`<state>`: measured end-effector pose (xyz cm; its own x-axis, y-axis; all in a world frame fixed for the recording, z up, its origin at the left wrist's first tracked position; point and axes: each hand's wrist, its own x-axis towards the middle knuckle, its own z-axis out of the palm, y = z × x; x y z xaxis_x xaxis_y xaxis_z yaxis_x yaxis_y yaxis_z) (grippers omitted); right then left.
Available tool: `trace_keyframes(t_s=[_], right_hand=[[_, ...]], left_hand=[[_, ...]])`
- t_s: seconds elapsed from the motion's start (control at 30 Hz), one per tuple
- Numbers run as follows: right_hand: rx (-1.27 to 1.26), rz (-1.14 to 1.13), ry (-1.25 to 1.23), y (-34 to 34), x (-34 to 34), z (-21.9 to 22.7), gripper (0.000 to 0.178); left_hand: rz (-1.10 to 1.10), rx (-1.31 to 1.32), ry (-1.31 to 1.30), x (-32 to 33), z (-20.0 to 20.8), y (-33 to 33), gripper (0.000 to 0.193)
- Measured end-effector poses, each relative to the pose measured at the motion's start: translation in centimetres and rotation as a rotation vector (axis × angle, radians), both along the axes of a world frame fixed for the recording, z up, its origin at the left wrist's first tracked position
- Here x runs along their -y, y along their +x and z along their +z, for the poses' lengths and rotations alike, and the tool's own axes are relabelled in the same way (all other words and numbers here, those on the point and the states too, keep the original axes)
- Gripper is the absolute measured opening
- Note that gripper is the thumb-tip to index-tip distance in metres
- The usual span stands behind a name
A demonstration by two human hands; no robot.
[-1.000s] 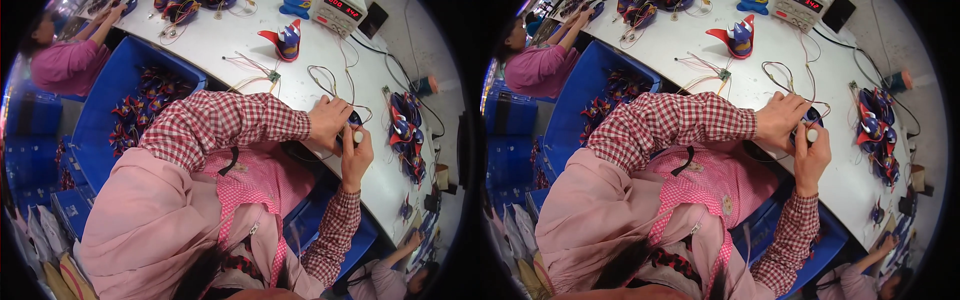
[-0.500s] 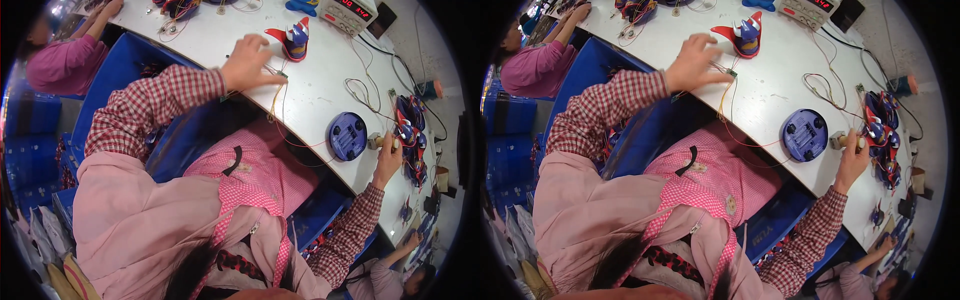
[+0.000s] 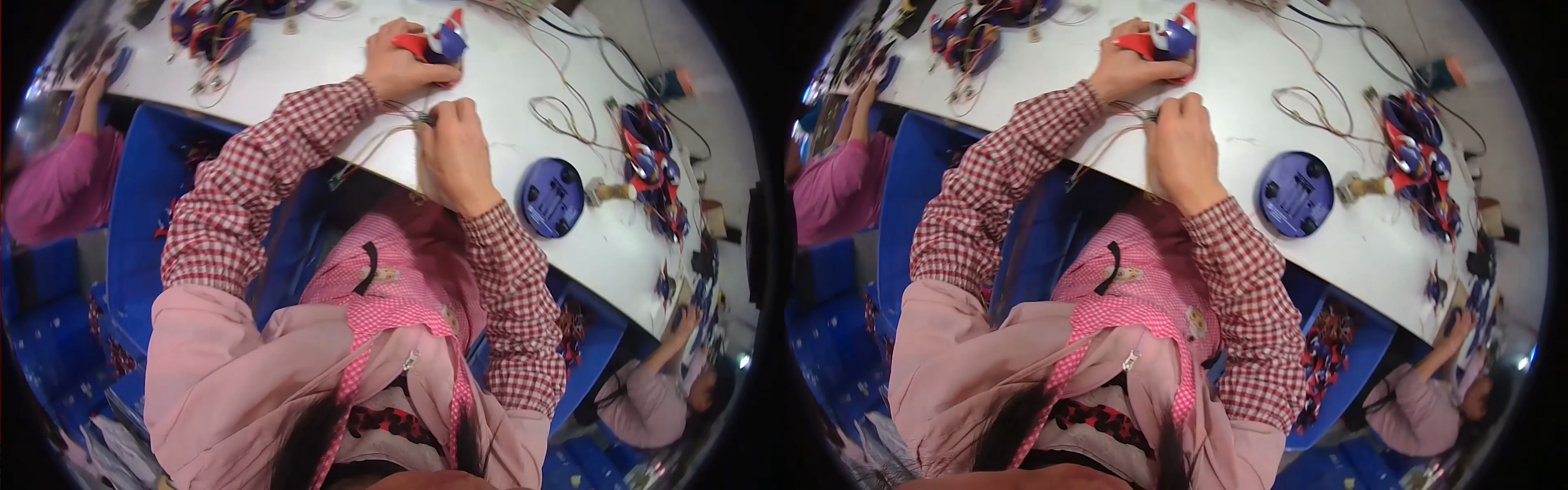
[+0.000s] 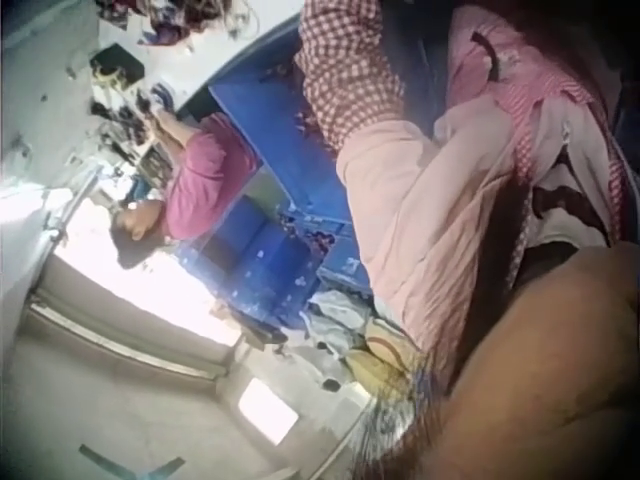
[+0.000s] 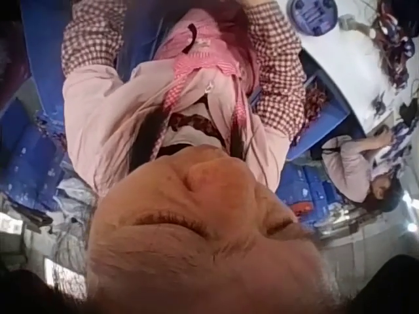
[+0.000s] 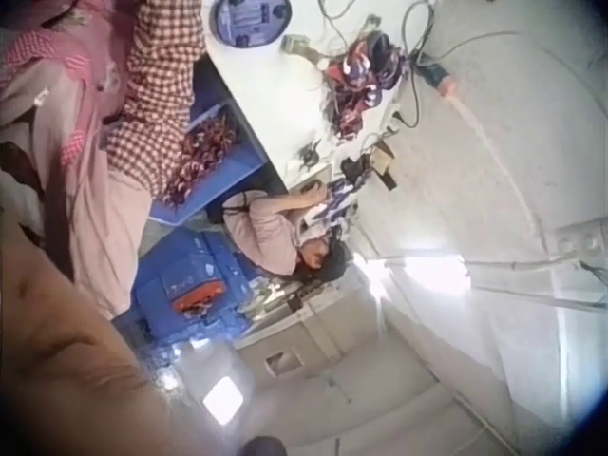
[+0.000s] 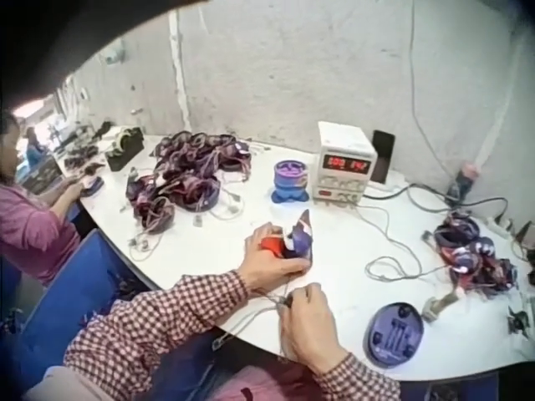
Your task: Assembling electronic toy components by connecting wires and testing them using a fixture.
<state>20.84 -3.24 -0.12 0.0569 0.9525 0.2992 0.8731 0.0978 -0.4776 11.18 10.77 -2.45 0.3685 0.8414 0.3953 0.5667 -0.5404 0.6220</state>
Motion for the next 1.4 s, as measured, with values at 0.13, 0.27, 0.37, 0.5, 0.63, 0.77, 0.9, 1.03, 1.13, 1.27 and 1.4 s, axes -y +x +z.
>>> trace_keyframes(t_s=[0.13, 0.27, 0.37, 0.5, 0.63, 0.77, 0.9, 1.03, 1.13, 1.27, 1.4], right_hand=[[-0.497, -0.034, -0.205, 3.1, 2.4, 2.2, 0.027], [-0.830, -0.128, -0.216, 6.2, 5.8, 4.5, 0.019], [-0.967, -0.241, -0.207, 8.8, 8.4, 5.9, 0.018], [-0.763, -0.324, -0.040, 12.5, 9.7, 5.4, 0.018], [0.009, -0.312, 0.091, 15.9, 10.9, 2.7, 0.017], [0.186, -0.225, 0.142, 16.4, 11.5, -1.1, 0.018], [-0.430, -0.301, 0.134, 13.9, 10.4, 0.7, 0.021], [-0.692, -0.257, 0.238, 10.0, 8.5, 5.7, 0.022], [-0.766, -0.097, 0.247, 2.3, 5.2, 10.5, 0.025], [-0.713, 0.074, 0.146, 0.0, 3.8, 10.2, 0.027], [-0.879, 0.140, -0.187, -1.0, 2.0, 6.9, 0.027]], left_hand=[[-0.337, 0.265, -0.502, 1.3, 2.3, 0.7, 0.055], [-0.643, 0.631, -0.924, 5.0, 5.0, 0.8, 0.043], [-0.788, 0.621, -1.021, 7.6, 6.0, 1.8, 0.038], [-0.924, 0.341, -0.964, 10.2, 7.1, 4.0, 0.034], [-0.902, 0.307, -0.453, 12.0, 2.5, 7.4, 0.043], [-0.728, 0.290, -0.501, 14.4, 1.6, 7.1, 0.056], [-0.490, 0.287, -0.241, 14.5, 0.8, 6.6, 0.055], [-0.945, 1.017, -1.007, 14.2, 5.6, 3.7, 0.057], [-0.769, 1.041, -0.915, 12.2, 8.8, -2.4, 0.057], [-0.526, 1.159, -0.695, 6.8, 8.4, -14.8, 0.044], [-0.042, 1.047, -0.469, 1.4, 9.2, -30.0, 0.036]])
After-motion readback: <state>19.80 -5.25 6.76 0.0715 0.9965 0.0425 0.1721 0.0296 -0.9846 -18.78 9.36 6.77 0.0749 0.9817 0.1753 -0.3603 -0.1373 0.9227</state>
